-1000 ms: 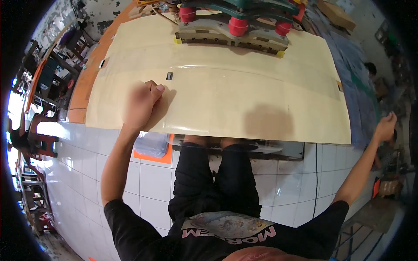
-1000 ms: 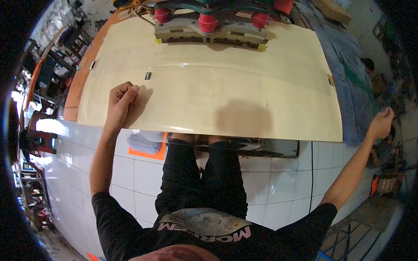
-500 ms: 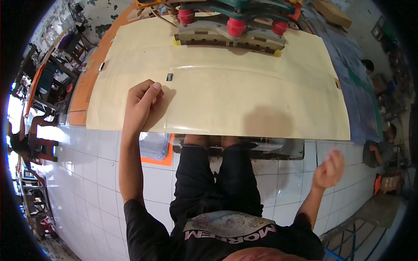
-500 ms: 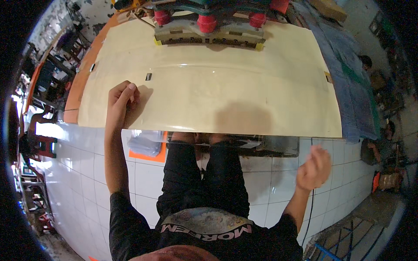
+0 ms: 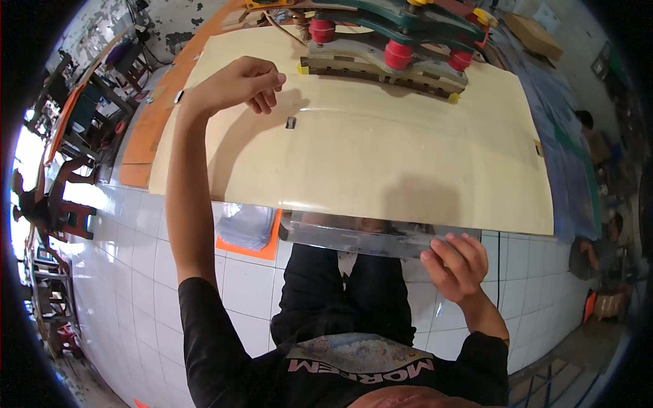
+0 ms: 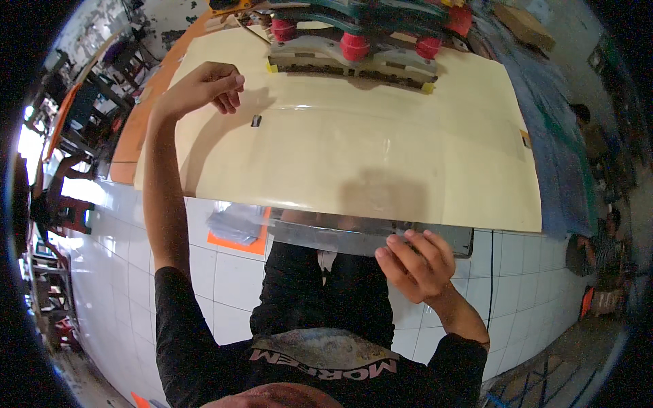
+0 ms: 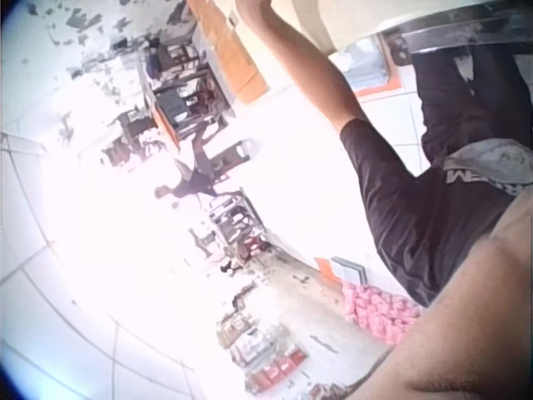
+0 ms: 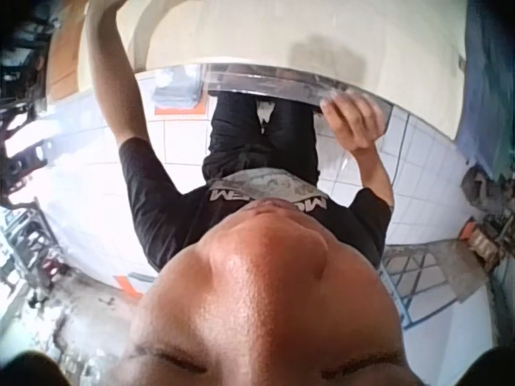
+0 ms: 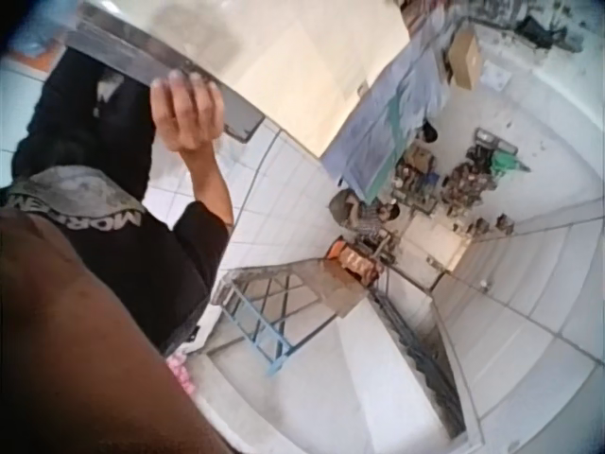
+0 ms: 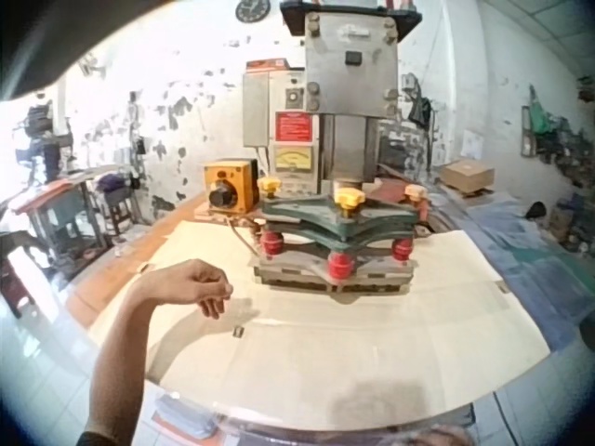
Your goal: The person positions a transparent plastic sheet onto the worktable under a press machine, presses the machine down onto the sheet, and peels the plastic film edges by hand.
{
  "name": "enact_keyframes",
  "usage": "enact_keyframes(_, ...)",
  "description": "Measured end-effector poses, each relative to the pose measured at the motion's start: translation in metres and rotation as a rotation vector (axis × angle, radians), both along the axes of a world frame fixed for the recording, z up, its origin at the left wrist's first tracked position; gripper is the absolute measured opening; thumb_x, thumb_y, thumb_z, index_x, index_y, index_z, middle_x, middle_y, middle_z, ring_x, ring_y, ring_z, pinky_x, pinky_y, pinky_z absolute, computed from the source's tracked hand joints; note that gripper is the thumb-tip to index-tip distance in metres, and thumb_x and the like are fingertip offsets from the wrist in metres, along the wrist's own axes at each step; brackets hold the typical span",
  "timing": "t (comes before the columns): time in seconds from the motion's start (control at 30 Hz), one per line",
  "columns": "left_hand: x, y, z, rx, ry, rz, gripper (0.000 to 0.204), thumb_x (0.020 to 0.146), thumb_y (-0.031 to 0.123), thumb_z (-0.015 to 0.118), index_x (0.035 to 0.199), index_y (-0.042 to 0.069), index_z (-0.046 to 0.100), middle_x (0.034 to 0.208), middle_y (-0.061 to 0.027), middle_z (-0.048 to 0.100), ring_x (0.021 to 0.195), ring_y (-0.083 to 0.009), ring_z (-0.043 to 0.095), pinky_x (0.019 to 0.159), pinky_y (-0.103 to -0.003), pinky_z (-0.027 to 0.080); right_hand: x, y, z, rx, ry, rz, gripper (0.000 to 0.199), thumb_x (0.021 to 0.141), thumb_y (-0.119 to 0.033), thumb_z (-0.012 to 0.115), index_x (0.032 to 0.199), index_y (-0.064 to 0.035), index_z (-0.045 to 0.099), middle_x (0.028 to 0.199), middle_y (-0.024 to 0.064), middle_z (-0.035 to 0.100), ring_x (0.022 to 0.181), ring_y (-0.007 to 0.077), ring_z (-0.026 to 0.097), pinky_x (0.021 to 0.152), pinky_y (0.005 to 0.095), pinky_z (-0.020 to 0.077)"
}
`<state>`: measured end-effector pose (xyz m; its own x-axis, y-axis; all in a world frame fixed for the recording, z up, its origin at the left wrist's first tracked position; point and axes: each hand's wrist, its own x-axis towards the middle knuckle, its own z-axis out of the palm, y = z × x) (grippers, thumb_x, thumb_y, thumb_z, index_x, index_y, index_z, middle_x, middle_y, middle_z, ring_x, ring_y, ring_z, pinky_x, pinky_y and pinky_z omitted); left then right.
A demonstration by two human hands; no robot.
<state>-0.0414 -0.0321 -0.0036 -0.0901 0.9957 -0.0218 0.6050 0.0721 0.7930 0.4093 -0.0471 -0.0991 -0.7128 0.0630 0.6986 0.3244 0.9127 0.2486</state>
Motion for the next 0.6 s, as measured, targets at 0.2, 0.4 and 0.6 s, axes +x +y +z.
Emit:
enact_keyframes(0.2, -0.019, 0.024, -0.04, 0.124, 0.085, -0.015, 0.028, 0.086, 0.024, 0.065, 0.07, 0.001, 0.06, 0.056, 0.0008, 0.052, 0.049, -0.0055, 0.042, 0.049, -0.024, 0.034, -0.025, 0.006, 0.005, -0.006, -0.055, 0.082, 0.024, 0.08, -0.018, 0.073, 0.103, -0.0212, 0.068, 0.105, -0.0025, 0.064, 0.094, 0.0168, 0.058, 0.083, 0.034, 0.0496)
enact_keyframes(0.4, -0.019, 0.037, -0.064, 0.224, 0.161, -0.013, 0.017, 0.084, 0.014, 0.067, 0.077, 0.001, 0.061, 0.065, 0.0019, 0.055, 0.059, -0.0049, 0.048, 0.052, -0.024, 0.039, -0.035, 0.012, 0.009, -0.005, -0.081, 0.075, 0.023, 0.08, -0.017, 0.072, 0.103, -0.0182, 0.071, 0.103, -0.0024, 0.063, 0.081, 0.0137, 0.052, 0.069, 0.029, 0.0437)
enact_keyframes(0.6, -0.009, 0.033, -0.069, 0.286, 0.202, -0.021, 0.016, 0.08, 0.013, 0.072, 0.08, 0.0, 0.064, 0.071, -0.0001, 0.059, 0.063, -0.0064, 0.048, 0.055, -0.024, 0.039, -0.034, 0.004, 0.007, 0.046, -0.09, 0.051, 0.022, 0.081, -0.016, 0.07, 0.102, -0.0173, 0.073, 0.099, -0.0036, 0.062, 0.077, 0.0115, 0.048, 0.065, 0.0287, 0.0374)
